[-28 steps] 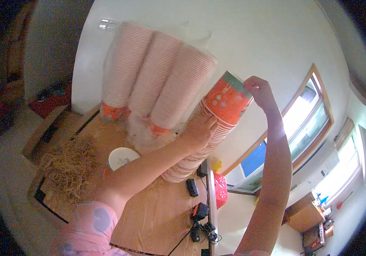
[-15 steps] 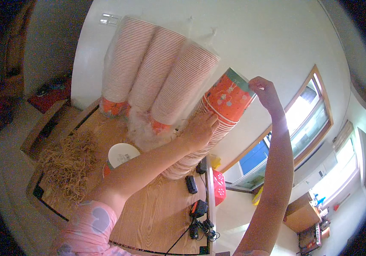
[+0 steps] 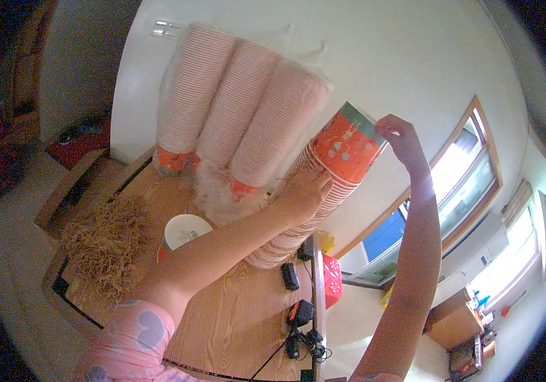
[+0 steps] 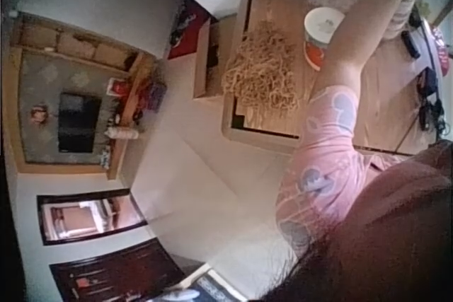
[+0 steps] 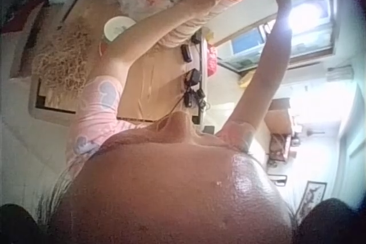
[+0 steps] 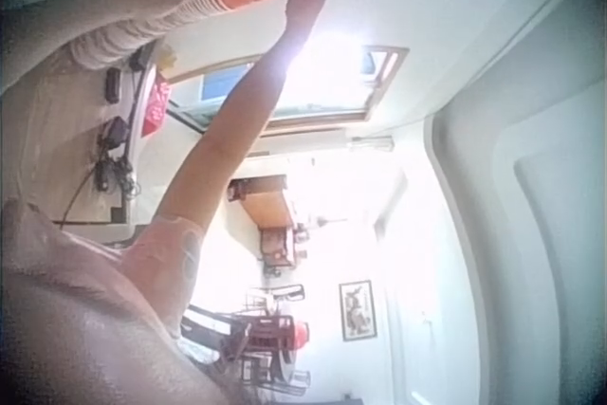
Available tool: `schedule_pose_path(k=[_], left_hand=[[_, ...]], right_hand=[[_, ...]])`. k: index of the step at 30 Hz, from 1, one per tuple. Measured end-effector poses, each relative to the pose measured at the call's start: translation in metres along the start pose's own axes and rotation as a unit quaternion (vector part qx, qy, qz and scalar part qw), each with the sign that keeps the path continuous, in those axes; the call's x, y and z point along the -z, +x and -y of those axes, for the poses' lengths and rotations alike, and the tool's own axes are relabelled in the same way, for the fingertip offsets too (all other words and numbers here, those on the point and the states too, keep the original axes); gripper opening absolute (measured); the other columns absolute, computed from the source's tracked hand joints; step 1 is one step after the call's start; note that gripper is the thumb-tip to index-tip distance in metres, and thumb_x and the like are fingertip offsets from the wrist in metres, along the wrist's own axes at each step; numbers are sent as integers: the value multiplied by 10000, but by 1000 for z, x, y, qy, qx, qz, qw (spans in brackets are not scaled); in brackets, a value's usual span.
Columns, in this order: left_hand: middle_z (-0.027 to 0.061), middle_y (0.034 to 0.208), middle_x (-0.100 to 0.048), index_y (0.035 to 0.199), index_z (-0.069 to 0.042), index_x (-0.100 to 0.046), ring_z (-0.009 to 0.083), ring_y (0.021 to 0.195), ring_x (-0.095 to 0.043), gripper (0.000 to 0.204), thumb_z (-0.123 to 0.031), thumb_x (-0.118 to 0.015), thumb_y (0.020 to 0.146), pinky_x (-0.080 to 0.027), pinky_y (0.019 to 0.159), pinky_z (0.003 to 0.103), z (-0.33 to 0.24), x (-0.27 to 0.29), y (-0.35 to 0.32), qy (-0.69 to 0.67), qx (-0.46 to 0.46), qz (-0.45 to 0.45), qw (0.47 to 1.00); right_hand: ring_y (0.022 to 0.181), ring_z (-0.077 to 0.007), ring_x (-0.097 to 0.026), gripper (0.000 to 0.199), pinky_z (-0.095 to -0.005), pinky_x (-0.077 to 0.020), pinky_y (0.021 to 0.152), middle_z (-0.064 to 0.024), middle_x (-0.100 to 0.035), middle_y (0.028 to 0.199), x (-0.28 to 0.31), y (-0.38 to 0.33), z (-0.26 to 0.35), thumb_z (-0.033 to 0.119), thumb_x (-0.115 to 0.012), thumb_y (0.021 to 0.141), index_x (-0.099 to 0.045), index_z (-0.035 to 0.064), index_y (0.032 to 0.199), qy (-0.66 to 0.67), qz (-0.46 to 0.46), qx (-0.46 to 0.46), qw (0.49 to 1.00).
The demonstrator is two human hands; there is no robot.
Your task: The person is preparing a paper bowl by filling it with shredded paper and adding a paper cup.
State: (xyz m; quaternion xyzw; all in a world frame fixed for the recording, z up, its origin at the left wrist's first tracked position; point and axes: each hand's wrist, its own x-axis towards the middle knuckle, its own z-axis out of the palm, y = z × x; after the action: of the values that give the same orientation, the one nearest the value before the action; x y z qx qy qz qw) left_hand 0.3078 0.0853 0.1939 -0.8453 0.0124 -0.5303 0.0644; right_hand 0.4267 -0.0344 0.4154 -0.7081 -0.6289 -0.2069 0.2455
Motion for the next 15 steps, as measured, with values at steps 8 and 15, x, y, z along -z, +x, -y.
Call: schedule_pose_path(k=[8, 15], left_hand=[[133, 1188, -483, 1146, -21, -536, 279, 1143, -429, 377, -215, -489, 827, -319, 985, 436, 0, 18, -47, -29, 22, -20, 999], [138, 1088, -543, 1072, -60, -538, 312, 1045, -504, 338, -8, -590, 742, -390, 896, 421, 14, 111, -211, -172, 251, -55, 951]], right_hand=[[807, -149, -608, 110, -307, -471, 747, -72, -636, 827, -27, -9, -19, 84, -558, 844, -621, 29, 916, -43, -95, 30, 994], [1023, -307, -555, 260, -395, -473, 833, -145, -551, 1137, -74, -56, 29, 101, -536, 850, -568, 101, 1108, -236, -293, 55, 925]])
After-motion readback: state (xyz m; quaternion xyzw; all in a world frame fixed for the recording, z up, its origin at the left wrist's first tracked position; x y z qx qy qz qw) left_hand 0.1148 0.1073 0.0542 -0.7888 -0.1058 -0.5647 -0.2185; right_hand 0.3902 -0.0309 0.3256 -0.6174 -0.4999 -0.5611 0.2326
